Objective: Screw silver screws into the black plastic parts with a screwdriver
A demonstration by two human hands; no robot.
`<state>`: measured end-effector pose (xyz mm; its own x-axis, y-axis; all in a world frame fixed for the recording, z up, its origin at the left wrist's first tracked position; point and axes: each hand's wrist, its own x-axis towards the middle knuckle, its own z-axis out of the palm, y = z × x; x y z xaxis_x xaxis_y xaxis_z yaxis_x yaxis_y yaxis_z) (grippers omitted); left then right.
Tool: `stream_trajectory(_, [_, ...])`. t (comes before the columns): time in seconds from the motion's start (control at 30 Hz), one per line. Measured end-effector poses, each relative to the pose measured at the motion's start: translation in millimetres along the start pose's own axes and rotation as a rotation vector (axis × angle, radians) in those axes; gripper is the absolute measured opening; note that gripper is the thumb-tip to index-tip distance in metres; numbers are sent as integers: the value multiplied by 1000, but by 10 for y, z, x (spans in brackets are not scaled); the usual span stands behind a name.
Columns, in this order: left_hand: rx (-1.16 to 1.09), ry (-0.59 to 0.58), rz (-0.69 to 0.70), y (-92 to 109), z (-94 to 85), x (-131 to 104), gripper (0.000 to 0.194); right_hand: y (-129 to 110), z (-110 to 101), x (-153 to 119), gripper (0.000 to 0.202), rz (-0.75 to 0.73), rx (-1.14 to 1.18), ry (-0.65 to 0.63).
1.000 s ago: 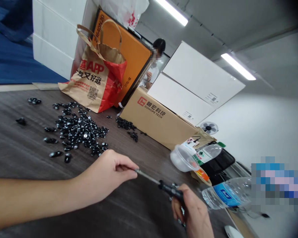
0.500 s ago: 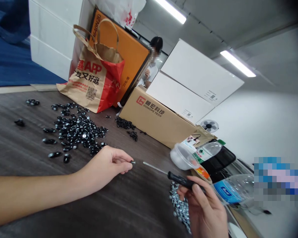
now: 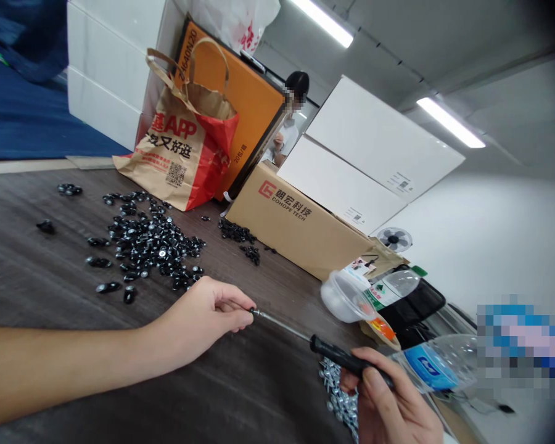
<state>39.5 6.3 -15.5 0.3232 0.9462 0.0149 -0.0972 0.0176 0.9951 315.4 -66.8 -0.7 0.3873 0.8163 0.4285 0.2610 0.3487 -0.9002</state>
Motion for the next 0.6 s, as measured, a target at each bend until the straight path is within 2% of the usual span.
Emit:
stream_trajectory(0.4, [60,1,3,-1,-11,-10,19,-90,50,30,30,13,-73,-65])
stream_trajectory(0.6, [84,15,13,9,-5,-30,19,-113,119,26,32,120,-56,-180])
